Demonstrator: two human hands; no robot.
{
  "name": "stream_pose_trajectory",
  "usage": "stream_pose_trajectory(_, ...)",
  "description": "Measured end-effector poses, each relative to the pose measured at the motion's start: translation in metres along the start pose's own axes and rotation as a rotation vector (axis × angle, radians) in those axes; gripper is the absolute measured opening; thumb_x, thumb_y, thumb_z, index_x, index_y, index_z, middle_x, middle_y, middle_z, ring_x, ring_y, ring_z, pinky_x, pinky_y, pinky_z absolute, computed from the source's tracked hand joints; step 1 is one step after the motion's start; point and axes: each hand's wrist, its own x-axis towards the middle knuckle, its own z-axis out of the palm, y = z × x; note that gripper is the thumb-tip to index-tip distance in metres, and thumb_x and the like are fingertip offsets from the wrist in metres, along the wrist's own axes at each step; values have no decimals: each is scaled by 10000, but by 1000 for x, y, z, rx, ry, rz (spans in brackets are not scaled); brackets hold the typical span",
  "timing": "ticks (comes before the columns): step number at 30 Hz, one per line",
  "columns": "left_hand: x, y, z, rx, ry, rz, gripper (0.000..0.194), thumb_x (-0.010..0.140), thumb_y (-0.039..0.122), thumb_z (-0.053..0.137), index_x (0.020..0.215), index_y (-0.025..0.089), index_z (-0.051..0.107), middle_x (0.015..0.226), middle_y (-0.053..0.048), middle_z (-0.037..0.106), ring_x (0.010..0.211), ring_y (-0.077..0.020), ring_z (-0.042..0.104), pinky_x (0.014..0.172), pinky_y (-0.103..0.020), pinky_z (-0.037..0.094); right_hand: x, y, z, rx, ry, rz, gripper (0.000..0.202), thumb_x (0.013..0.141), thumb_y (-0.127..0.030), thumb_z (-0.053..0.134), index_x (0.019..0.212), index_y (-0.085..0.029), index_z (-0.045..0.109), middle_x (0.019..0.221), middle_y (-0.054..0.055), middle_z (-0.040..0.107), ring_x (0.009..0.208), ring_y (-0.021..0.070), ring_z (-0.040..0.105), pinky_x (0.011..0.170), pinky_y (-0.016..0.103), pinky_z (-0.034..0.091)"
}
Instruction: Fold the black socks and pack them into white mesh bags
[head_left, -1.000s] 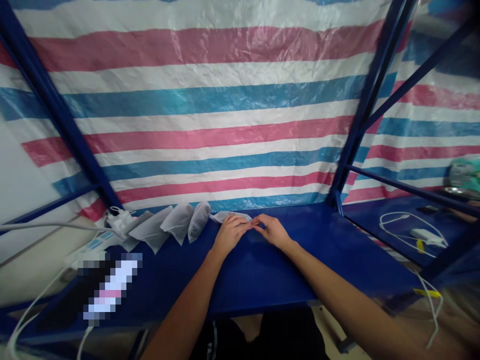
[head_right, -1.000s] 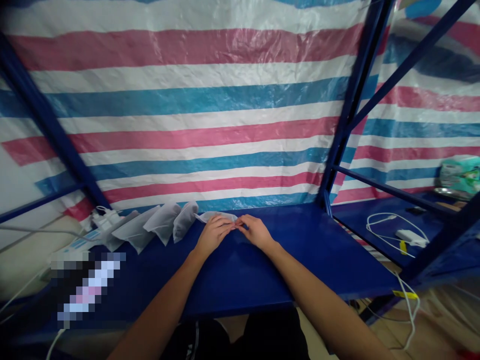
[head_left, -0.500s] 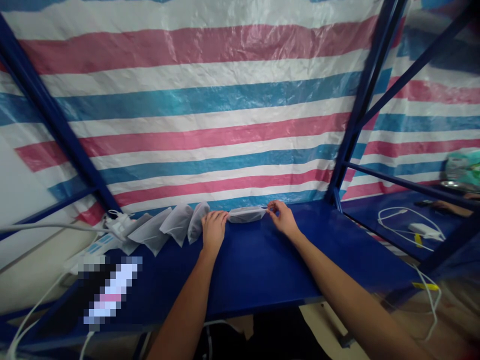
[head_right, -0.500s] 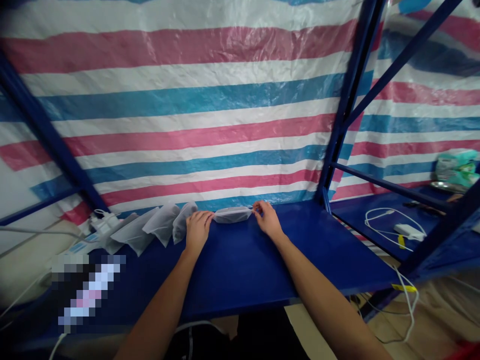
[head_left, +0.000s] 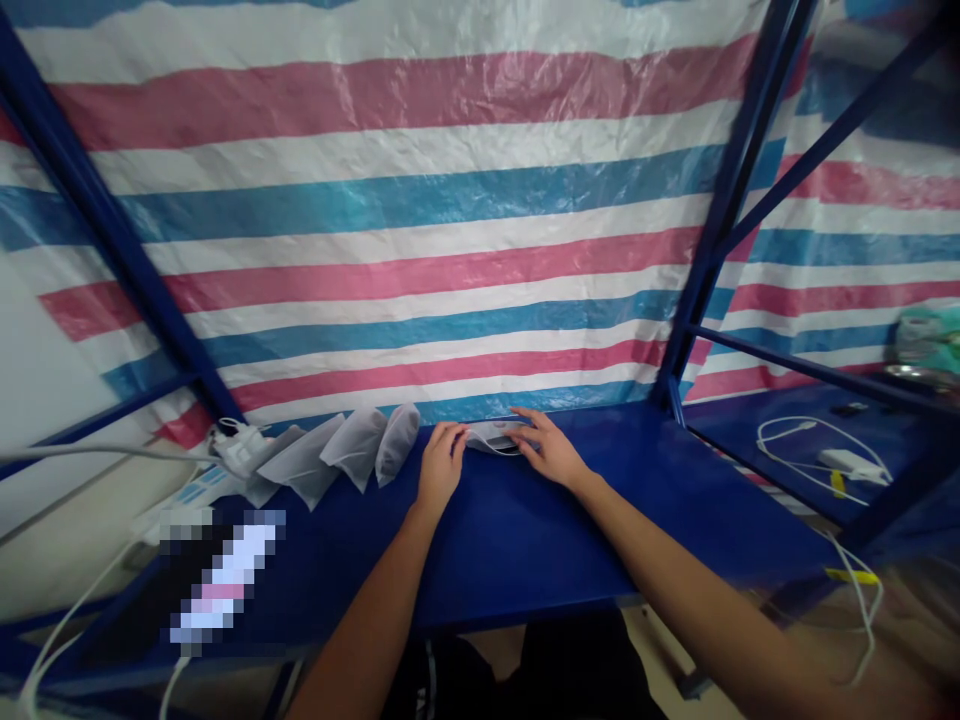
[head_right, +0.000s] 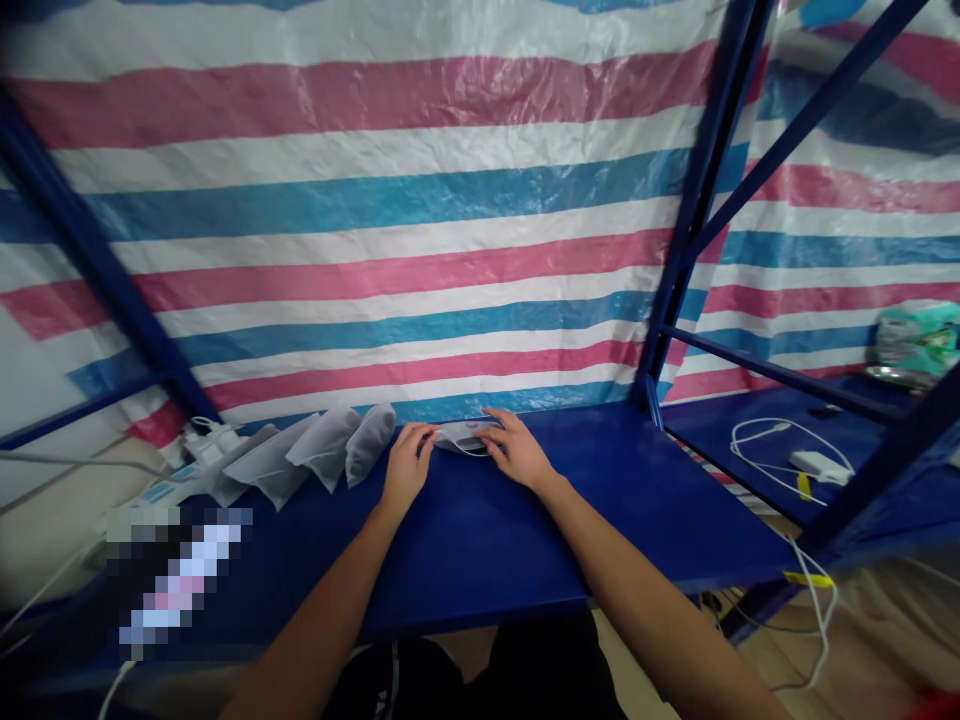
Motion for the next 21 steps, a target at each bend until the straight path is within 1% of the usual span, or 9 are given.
stream_pose_trajectory(5, -1, 2, 1, -78, -21, -40, 223, 1098, 354, 523, 1185, 234, 689, 1184, -95, 671, 1066, -224, 713, 905, -367, 655, 2, 3, -2, -2, -55, -33, 316, 1008, -277, 672, 1315, -304, 739, 1419, 104, 663, 1344, 316, 583, 1154, 571, 472)
stream_pose_trajectory(8, -2, 3, 1, -81, -27, -52, 188, 1082, 340, 545, 1151, 228, 679, 1169, -92, 666, 1049, -219, 713, 905, -365, 657, 2, 5, -1, -17, -90, -40, 357, 967, -294, 738, 1324, -301, 726, 1389, 100, 688, 1324, 321, 594, 1138, 566, 478)
stream_pose_trajectory(10, -2, 4, 1, -88, -28, -51, 152, 1060, 311, 567, 1124, 223, 673, 1154, -89, 660, 1036, -216, 711, 922, -368, 652, 1, 5, 0, -32, -102, -41, 340, 984, -282, 707, 1324, -277, 716, 1385, 102, 697, 1311, 317, 609, 1138, 546, 480)
stream_pose_trajectory(13, -2, 3, 3, -74, -31, -69, 140, 1018, 256, 592, 1132, 227, 667, 1171, -88, 660, 1045, -217, 712, 977, -393, 634, 1, 3, 0, -31, -54, 61, 302, 1051, -284, 579, 1327, -254, 699, 1298, 108, 742, 1201, 302, 682, 1062, 482, 530)
stream_pose_trajectory(15, -3, -1, 6, -73, 8, -110, 241, 1000, 263, 617, 1237, 229, 644, 1254, -105, 647, 1143, -235, 696, 1028, -416, 615, 0, 1, 0, -1, 29, 188, 311, 1074, -321, 525, 1332, -257, 686, 1208, 103, 774, 1072, 292, 733, 966, 437, 563)
stream_pose_trajectory(17, -4, -7, 10, -105, 72, -203, 456, 977, 323, 676, 1407, 223, 562, 1391, -144, 598, 1296, -273, 636, 1075, -447, 592, 1, -1, -1, 62, 129, 284, 308, 1073, -366, 518, 1308, -262, 687, 1143, 91, 791, 986, 284, 754, 902, 407, 570)
stream_pose_trajectory(18, -4, -10, 12, -138, 100, -283, 587, 958, 366, 716, 1485, 217, 503, 1466, -169, 558, 1366, -297, 594, 1096, -464, 578, 2, -2, -1, 103, 184, 314, 299, 1066, -385, 524, 1279, -261, 694, 1127, 86, 794, 973, 281, 757, 893, 399, 569)
stream_pose_trajectory(20, -4, -13, 16, -266, 109, -511, 788, 931, 462, 764, 1585, 216, 400, 1586, -203, 482, 1459, -334, 526, 1138, -497, 541, 4, -1, 1, 206, 288, 369, 273, 1041, -426, 556, 1186, -253, 708, 1064, 80, 795, 940, 276, 753, 871, 389, 570)
stream_pose_trajectory(21, -3, -13, 17, -374, 84, -634, 822, 939, 518, 752, 1607, 220, 377, 1623, -206, 461, 1486, -341, 506, 1159, -504, 521, 5, -1, 3, 278, 333, 406, 269, 1020, -454, 582, 1138, -246, 705, 998, 75, 792, 895, 271, 747, 839, 383, 573)
